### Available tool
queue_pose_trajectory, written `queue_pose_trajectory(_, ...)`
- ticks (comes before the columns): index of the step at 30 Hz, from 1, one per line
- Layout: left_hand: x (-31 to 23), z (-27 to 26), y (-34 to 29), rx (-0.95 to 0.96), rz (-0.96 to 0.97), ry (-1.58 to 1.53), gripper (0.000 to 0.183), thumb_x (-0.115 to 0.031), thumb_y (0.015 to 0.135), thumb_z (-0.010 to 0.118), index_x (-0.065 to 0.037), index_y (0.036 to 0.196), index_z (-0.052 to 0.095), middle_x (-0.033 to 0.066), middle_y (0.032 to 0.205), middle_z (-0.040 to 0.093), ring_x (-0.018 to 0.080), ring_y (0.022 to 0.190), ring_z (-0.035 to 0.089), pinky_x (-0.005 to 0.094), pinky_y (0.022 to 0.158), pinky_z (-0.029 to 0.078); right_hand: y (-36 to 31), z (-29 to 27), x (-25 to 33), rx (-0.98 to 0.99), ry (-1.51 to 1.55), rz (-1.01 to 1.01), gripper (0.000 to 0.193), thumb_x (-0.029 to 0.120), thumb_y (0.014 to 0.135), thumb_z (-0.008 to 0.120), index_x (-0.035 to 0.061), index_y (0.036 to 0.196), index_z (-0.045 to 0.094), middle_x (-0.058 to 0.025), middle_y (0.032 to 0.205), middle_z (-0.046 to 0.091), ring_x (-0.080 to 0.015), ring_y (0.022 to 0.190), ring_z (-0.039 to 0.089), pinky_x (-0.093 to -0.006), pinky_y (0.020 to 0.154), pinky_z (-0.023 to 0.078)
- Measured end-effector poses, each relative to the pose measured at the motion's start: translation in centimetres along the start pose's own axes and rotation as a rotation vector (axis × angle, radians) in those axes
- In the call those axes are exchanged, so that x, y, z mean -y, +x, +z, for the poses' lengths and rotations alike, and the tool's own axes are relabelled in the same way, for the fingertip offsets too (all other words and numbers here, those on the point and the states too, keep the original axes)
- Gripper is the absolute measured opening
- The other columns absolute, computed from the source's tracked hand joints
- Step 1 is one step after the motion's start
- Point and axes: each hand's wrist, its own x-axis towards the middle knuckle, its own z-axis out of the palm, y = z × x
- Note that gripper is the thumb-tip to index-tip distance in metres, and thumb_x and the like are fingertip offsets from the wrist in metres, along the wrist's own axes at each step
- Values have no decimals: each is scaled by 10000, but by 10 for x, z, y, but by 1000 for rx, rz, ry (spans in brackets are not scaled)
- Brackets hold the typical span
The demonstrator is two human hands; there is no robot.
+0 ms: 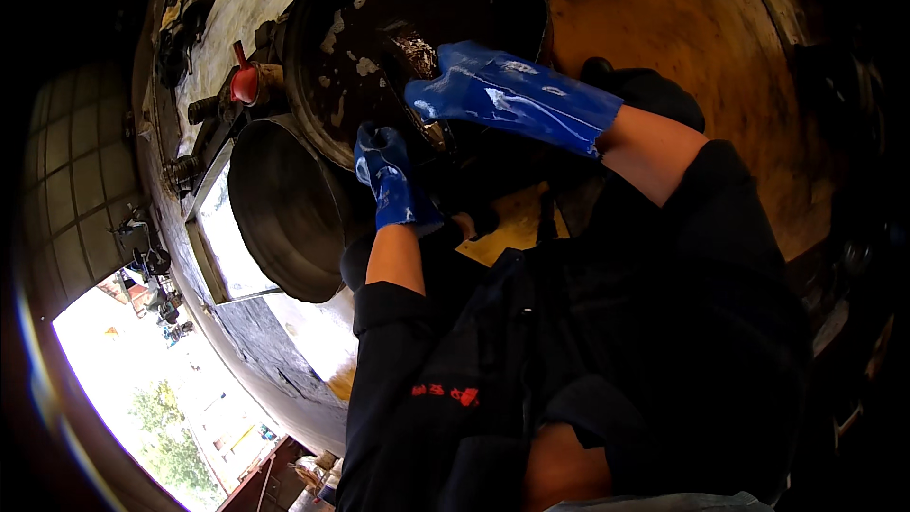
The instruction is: The person cleans various curved metal components by submerging them in a bucket of dark liquid and scrubbing them with a brush before placing them on a wooden pallet.
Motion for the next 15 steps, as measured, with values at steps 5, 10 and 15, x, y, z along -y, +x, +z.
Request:
queue_pose_trajectory(5,-8,1,3,59,15,82,357,-247,928,654,-23,1202,696,200,1103,735,344,980,720,414,871,565,25,12,-40,-34,-45,-107,390,373,917,603,16,973,748,-123,791,693,-192,709,654,-336,645,538)
queue_pose_trajectory(10,-18,17,-3,60,85,95,278,-254,926,640,-50,1089,736,190,1039,743,363,958,708,442,851,548,4,41,-122,156,1361,-229,440,170,1058,573,54,1475,495,-129,1449,571,-222,1277,628,-326,1082,535)
queue_pose_trajectory(15,57,18,17,148,36,-68,330,-271,963,630,-20,1158,718,211,1090,731,354,1025,696,416,895,542,-31,9,-54,5,420,-287,282,239,1000,586,124,1243,672,-80,1066,701,-219,902,645,-346,790,495)
